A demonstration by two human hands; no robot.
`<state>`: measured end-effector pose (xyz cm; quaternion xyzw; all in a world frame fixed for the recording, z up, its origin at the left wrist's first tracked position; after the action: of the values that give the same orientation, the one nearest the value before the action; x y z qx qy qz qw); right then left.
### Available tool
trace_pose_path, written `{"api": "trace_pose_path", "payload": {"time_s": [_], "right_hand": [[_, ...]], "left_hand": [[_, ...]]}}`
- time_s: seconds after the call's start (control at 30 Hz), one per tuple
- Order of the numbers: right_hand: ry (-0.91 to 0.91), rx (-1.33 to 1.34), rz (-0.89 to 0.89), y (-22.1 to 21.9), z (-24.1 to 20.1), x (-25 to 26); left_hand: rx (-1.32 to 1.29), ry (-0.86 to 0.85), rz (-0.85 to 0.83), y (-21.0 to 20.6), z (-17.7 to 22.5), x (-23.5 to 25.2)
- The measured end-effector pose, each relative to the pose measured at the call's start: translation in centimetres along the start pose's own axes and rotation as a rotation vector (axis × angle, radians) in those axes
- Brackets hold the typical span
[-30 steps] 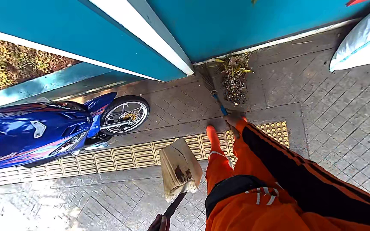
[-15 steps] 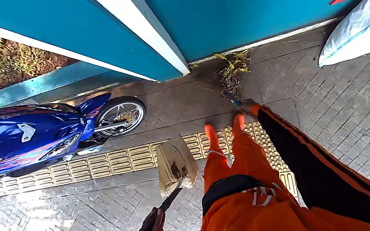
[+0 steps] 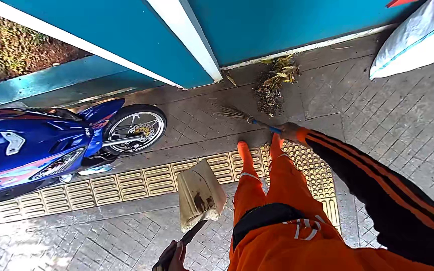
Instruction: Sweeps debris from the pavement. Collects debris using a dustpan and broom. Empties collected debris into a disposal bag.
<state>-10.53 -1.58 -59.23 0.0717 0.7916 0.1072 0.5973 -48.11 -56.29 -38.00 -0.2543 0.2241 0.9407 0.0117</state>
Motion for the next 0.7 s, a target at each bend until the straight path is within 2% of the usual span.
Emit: {"api": "trace_pose_path", "payload": {"time_s": [0.07, 0.13, 0.2, 0.27, 0.33, 0.4, 0.5, 0.57, 0.63, 0.7], "right_hand": [[-0.059, 0.108, 0.046, 2.5, 0.7, 5.0], [-0.154, 0.366, 0.151, 4.8, 2.2, 5.9], [-0.214, 0.494, 0.250, 4.9, 2.7, 2.7], [-0.217, 0.465, 0.279, 2.5, 2.2, -1.9], [-0.177, 0.351, 0.191, -1.5, 1.4, -5.7], [-0.082, 0.206, -0.010, -4.9, -0.4, -7.8], [0.001, 0.007, -0.221, -7.3, -1.7, -6.3], [0.001, -0.091, -0.184, -6.1, 0.9, -1.5], [-0.048, -0.072, -0.023, -3.0, 6.9, 4.2], [-0.174, 0.057, 0.094, 2.0, 12.2, 4.4]], "left_hand": [[0.021, 0.031, 0.038, -0.1, 1.2, -1.0], [0.007, 0.010, 0.025, 1.5, 1.2, -1.4], [-0.024, -0.024, -0.011, 3.6, 0.3, -1.1], [-0.043, -0.025, -0.017, 4.1, -0.2, -1.4], [-0.059, -0.033, 0.007, 4.1, -0.7, -1.7], [-0.062, -0.038, 0.014, 3.1, -1.1, -1.5], [-0.016, -0.023, 0.022, 0.5, -0.4, -1.8], [-0.008, -0.015, 0.037, -0.6, -0.1, -2.7], [-0.032, -0.047, 0.039, 0.3, -0.5, -2.9], [-0.040, -0.068, 0.022, 0.6, -0.5, -3.6]]}}
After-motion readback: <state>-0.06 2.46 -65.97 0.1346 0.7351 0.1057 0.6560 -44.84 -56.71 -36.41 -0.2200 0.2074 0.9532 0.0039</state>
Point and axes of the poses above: each hand's wrist, its own x-axis towards the middle knuckle, its own y-axis out of the back of the hand, z = x × y, the point moved 10 cm from there along x, towards the middle knuckle, and after that the axes turned 13 degrees about -x, right-handed, at the moved point
